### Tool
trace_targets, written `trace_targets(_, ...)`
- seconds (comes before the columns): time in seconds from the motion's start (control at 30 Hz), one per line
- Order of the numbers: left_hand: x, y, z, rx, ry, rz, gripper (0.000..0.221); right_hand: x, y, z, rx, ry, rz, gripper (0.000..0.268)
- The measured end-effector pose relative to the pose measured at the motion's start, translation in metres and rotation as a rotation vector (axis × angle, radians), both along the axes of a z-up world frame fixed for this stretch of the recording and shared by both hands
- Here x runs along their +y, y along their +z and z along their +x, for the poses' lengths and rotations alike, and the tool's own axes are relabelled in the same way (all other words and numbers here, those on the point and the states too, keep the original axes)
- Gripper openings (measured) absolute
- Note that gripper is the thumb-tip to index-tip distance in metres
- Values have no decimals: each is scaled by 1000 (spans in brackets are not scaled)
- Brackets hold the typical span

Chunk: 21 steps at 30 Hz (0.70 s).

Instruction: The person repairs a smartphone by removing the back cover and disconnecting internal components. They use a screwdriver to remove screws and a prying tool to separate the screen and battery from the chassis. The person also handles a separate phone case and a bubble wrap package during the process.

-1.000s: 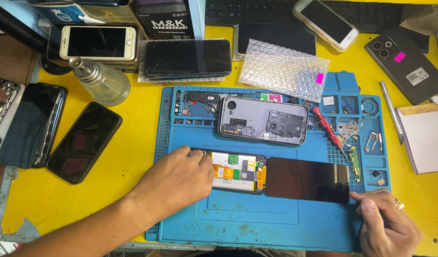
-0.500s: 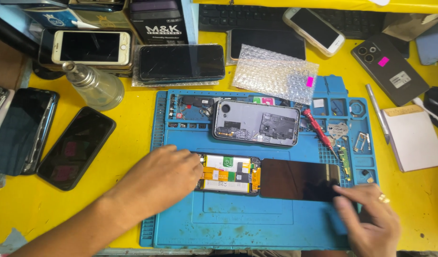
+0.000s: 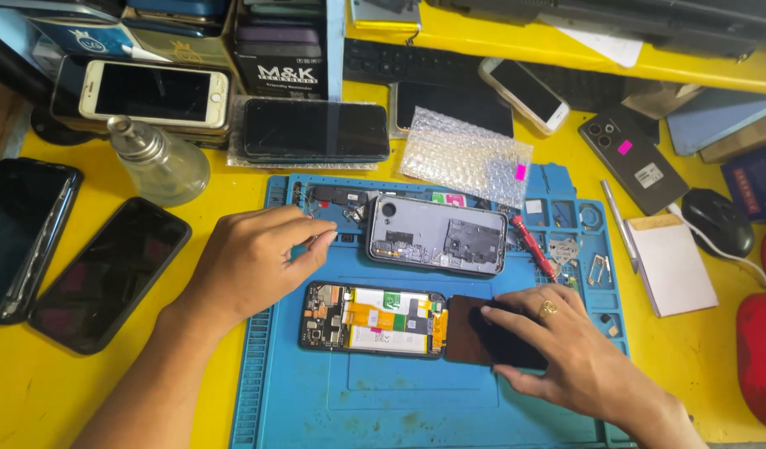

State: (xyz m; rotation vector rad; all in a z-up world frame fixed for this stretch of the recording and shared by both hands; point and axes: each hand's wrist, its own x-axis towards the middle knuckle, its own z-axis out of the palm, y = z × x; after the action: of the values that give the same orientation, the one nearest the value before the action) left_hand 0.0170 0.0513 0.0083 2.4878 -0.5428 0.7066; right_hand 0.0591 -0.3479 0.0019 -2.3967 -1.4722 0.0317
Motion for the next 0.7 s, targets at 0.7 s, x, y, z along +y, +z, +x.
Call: trace_targets(0.7,-41,-23,-8,230,-227,125,7,-100,117,64,-408,-400,-121,68)
